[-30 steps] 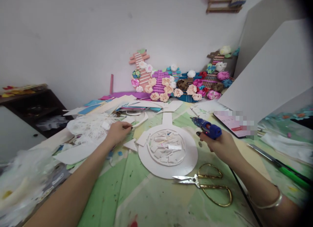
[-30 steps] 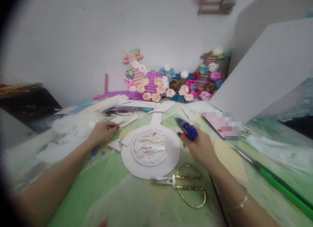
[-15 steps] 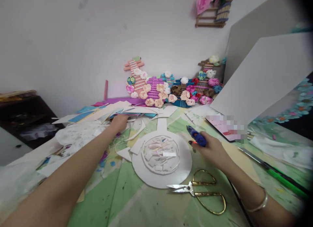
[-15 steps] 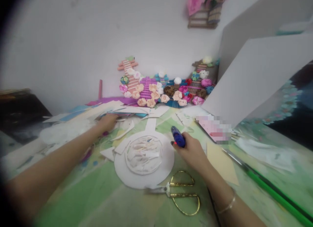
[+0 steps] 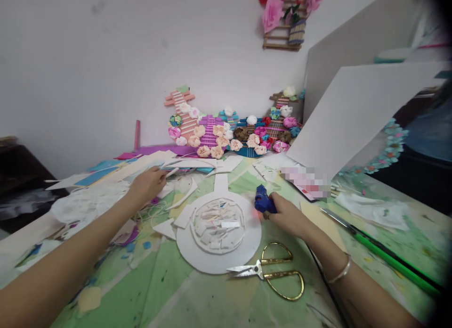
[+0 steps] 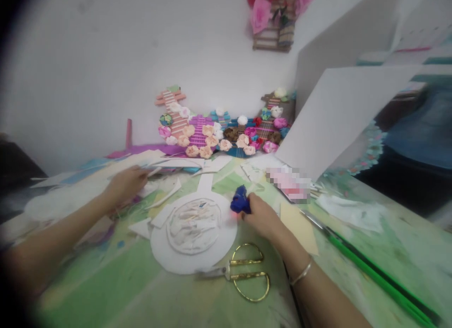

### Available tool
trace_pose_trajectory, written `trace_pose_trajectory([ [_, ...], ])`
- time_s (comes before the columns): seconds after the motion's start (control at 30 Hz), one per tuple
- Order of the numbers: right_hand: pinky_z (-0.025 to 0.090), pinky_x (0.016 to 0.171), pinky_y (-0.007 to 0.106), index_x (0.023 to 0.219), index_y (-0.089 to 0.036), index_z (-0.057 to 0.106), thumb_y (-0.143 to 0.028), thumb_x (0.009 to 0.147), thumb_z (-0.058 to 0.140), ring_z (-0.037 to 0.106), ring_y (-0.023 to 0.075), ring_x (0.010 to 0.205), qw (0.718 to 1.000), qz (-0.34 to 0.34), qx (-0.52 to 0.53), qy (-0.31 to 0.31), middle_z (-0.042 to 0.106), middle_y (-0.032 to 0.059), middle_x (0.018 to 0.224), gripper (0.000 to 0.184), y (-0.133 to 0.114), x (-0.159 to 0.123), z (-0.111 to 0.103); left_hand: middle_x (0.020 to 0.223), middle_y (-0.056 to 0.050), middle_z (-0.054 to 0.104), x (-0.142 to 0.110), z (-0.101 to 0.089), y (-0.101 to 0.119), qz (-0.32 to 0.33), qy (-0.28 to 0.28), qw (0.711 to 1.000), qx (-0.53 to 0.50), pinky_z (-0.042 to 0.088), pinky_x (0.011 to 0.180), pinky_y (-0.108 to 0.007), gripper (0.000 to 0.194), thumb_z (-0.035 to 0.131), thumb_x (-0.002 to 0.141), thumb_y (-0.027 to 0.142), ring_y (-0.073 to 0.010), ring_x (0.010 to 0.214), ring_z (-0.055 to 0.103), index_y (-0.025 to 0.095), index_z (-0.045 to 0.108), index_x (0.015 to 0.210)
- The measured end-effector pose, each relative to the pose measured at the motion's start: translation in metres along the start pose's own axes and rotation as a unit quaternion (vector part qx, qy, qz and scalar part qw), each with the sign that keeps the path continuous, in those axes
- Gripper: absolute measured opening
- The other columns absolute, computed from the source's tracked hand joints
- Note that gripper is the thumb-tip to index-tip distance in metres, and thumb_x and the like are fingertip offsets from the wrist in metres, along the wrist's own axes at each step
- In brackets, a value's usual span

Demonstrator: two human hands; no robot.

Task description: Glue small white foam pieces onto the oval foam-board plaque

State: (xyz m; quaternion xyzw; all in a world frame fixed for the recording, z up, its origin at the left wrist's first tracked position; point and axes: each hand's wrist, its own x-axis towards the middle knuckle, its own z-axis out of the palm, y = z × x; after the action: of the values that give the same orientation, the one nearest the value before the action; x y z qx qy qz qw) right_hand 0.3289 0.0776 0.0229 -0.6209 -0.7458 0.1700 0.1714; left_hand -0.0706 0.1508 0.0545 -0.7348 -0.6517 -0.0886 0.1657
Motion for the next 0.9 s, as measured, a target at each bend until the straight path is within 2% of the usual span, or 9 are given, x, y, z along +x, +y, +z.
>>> trace_pose_trajectory([
  [0.07,0.033,0.058,0.026,0.089,-0.018,0.044,-0.025,0.072,0.053,0.055,0.0198,0.074,1.0,-0.008,-0.012,-0.004,0.06,0.0079,0.089,0.021,0.004,0.001,0.0,0.087,-0.009,0.066,-0.022,-0.013,0.011,-0.009,0.019,1.0,-0.023,0.04,0.063,-0.028,0.032,0.036,0.082,0.031,-0.0229,0.077,0.061,0.018,0.062,0.094],
  [0.2,0.035,0.062,0.026,0.092,-0.017,0.048,-0.019,0.068,0.058,0.055,0.022,0.083,0.998,-0.023,-0.058,-0.024,0.059,0.0101,0.097,0.027,0.015,0.005,-0.005,0.071,-0.002,0.067,-0.066,-0.032,0.043,-0.044,0.069,0.979,-0.188,0.04,0.059,-0.027,0.03,0.041,0.08,0.037,-0.0177,0.059,0.06,0.02,0.058,0.098],
  [0.33,0.036,0.065,0.027,0.095,-0.016,0.053,-0.015,0.063,0.064,0.055,0.0232,0.085,0.993,-0.037,-0.108,-0.041,0.058,0.0115,0.098,0.035,0.026,0.01,-0.014,0.068,0.001,0.066,-0.092,-0.04,0.074,-0.017,0.053,0.943,-0.327,0.041,0.051,-0.025,0.03,0.046,0.079,0.041,-0.0127,0.046,0.054,0.022,0.058,0.099],
  [0.43,0.038,0.07,0.027,0.097,-0.016,0.056,-0.018,0.063,0.067,0.055,0.0232,0.088,0.987,-0.061,-0.135,-0.056,0.059,0.0101,0.098,0.036,0.031,0.013,-0.022,0.065,0.0,0.065,-0.1,-0.038,0.088,-0.03,0.023,0.904,-0.426,0.04,0.044,-0.024,0.031,0.048,0.079,0.045,-0.0116,0.041,0.051,0.02,0.059,0.094],
  [0.5,0.039,0.071,0.028,0.096,-0.016,0.058,-0.022,0.063,0.07,0.055,0.0236,0.088,0.984,-0.074,-0.15,-0.064,0.059,0.0096,0.097,0.036,0.033,0.012,-0.028,0.06,0.001,0.063,-0.103,-0.033,0.092,-0.041,0.002,0.889,-0.456,0.04,0.042,-0.023,0.032,0.048,0.079,0.046,-0.0117,0.04,0.05,0.019,0.06,0.091],
  [0.6,0.04,0.076,0.032,0.095,-0.013,0.06,-0.024,0.062,0.074,0.054,0.0272,0.092,0.981,-0.085,-0.169,-0.049,0.058,0.0135,0.099,0.037,0.028,0.003,-0.036,0.064,0.0,0.064,-0.107,-0.024,0.091,-0.038,-0.007,0.888,-0.458,0.044,0.047,-0.024,0.03,0.051,0.078,0.045,-0.0138,0.05,0.056,0.019,0.063,0.088],
  [0.7,0.037,0.086,0.038,0.101,-0.01,0.059,-0.017,0.075,0.061,0.048,0.0298,0.102,0.979,-0.101,-0.178,0.004,0.054,0.0182,0.107,0.027,0.013,-0.02,-0.039,0.078,-0.002,0.068,-0.111,-0.018,0.088,-0.049,-0.007,0.885,-0.463,0.047,0.055,-0.025,0.029,0.054,0.076,0.044,-0.0155,0.061,0.061,0.019,0.064,0.088],
  [0.77,0.036,0.087,0.036,0.099,-0.013,0.059,-0.016,0.079,0.055,0.048,0.0269,0.103,0.977,-0.128,-0.169,0.01,0.053,0.0154,0.106,0.021,0.0,-0.04,-0.037,0.079,-0.003,0.068,-0.112,-0.017,0.087,-0.053,-0.007,0.884,-0.464,0.049,0.059,-0.026,0.029,0.056,0.075,0.044,-0.0164,0.065,0.062,0.019,0.065,0.085],
  [0.9,0.041,0.073,0.028,0.095,-0.017,0.06,-0.022,0.068,0.069,0.053,0.0204,0.087,0.963,-0.2,-0.127,-0.129,0.057,0.0079,0.098,0.029,-0.021,-0.071,-0.026,0.08,-0.003,0.069,-0.113,-0.017,0.091,-0.042,0.013,0.877,-0.478,0.049,0.063,-0.027,0.027,0.059,0.074,0.043,-0.0182,0.074,0.063,0.019,0.067,0.082],
])
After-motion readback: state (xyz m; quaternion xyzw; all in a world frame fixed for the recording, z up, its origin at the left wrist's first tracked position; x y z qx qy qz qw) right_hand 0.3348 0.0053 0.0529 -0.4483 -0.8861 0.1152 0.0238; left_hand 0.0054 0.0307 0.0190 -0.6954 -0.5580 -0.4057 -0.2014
